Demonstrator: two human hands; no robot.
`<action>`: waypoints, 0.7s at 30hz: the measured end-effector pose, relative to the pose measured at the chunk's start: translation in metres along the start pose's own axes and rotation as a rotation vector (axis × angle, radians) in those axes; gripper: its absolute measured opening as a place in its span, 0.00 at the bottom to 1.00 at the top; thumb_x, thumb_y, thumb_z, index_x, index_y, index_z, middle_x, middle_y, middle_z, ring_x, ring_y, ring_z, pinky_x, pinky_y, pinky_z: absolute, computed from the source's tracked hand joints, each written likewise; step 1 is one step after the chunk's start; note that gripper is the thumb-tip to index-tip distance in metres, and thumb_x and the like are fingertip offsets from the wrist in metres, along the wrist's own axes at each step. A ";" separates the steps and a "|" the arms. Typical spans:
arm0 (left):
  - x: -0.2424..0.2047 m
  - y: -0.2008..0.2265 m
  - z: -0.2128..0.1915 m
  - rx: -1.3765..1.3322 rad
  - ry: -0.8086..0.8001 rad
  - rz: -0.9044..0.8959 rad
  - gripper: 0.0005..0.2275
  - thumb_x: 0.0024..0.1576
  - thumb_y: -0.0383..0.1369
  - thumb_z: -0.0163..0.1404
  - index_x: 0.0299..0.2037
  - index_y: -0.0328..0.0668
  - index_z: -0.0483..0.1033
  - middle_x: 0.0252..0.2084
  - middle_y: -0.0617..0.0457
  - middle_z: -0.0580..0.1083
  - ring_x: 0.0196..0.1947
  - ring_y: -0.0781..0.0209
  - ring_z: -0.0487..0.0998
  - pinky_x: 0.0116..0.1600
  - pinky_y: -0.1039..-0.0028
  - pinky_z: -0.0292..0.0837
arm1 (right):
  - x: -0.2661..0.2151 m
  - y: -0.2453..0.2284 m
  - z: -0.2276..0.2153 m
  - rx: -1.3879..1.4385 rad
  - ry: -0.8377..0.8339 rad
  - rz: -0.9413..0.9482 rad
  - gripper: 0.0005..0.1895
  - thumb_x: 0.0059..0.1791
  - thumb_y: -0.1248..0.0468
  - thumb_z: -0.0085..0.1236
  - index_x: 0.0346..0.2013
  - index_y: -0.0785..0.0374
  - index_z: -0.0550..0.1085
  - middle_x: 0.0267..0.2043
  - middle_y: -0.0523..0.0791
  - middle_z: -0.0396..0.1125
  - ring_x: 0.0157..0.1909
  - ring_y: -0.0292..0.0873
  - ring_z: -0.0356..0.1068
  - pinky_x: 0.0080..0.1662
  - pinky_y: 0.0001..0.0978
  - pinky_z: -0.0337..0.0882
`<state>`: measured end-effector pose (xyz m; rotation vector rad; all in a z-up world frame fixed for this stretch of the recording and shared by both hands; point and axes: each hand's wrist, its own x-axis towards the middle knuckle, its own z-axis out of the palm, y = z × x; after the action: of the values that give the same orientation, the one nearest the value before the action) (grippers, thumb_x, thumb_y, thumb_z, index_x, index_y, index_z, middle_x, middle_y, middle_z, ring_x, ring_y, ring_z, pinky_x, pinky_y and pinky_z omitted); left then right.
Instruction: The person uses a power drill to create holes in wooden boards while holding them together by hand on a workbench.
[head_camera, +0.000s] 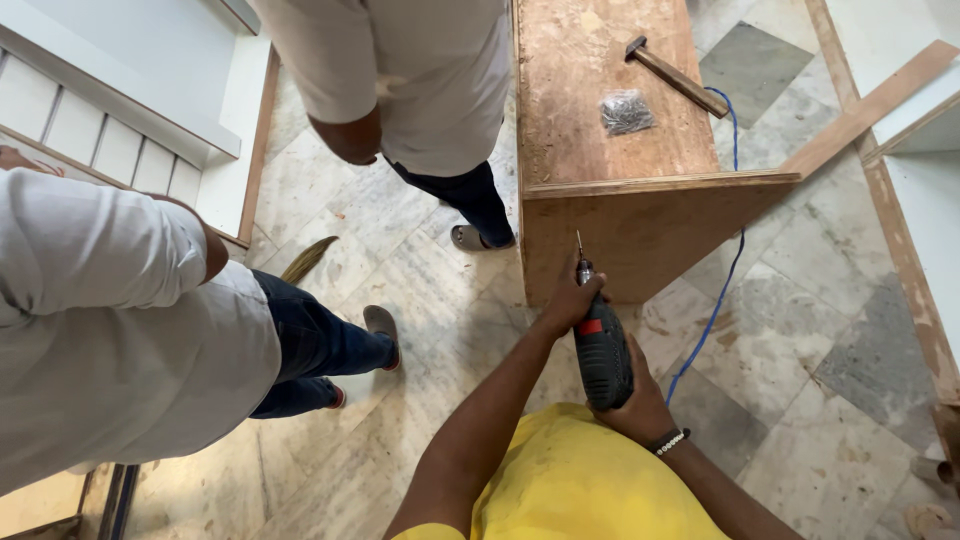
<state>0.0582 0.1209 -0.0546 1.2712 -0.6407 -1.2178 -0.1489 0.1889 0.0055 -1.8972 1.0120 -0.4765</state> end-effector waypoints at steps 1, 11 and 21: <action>0.001 -0.001 -0.001 0.000 -0.004 -0.002 0.35 0.59 0.31 0.53 0.75 0.40 0.46 0.42 0.46 0.71 0.31 0.58 0.80 0.35 0.66 0.80 | 0.001 0.000 0.001 -0.018 -0.017 0.010 0.68 0.30 0.58 0.76 0.75 0.56 0.42 0.66 0.57 0.59 0.61 0.54 0.69 0.57 0.43 0.71; 0.019 -0.010 -0.029 0.038 0.046 -0.004 0.38 0.58 0.30 0.53 0.77 0.43 0.44 0.46 0.43 0.70 0.32 0.56 0.80 0.36 0.65 0.80 | 0.019 -0.019 0.011 -0.043 -0.185 0.181 0.70 0.33 0.57 0.71 0.77 0.54 0.33 0.62 0.57 0.64 0.53 0.54 0.75 0.53 0.42 0.75; 0.019 0.006 -0.040 0.085 0.066 -0.026 0.39 0.57 0.29 0.52 0.78 0.46 0.44 0.50 0.42 0.70 0.33 0.54 0.81 0.38 0.66 0.81 | 0.031 -0.008 0.026 -0.064 -0.146 -0.013 0.71 0.33 0.56 0.75 0.76 0.58 0.33 0.65 0.62 0.58 0.60 0.57 0.68 0.57 0.44 0.71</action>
<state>0.1023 0.1167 -0.0637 1.3889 -0.6357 -1.1754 -0.1093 0.1802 -0.0034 -1.9664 0.9285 -0.3110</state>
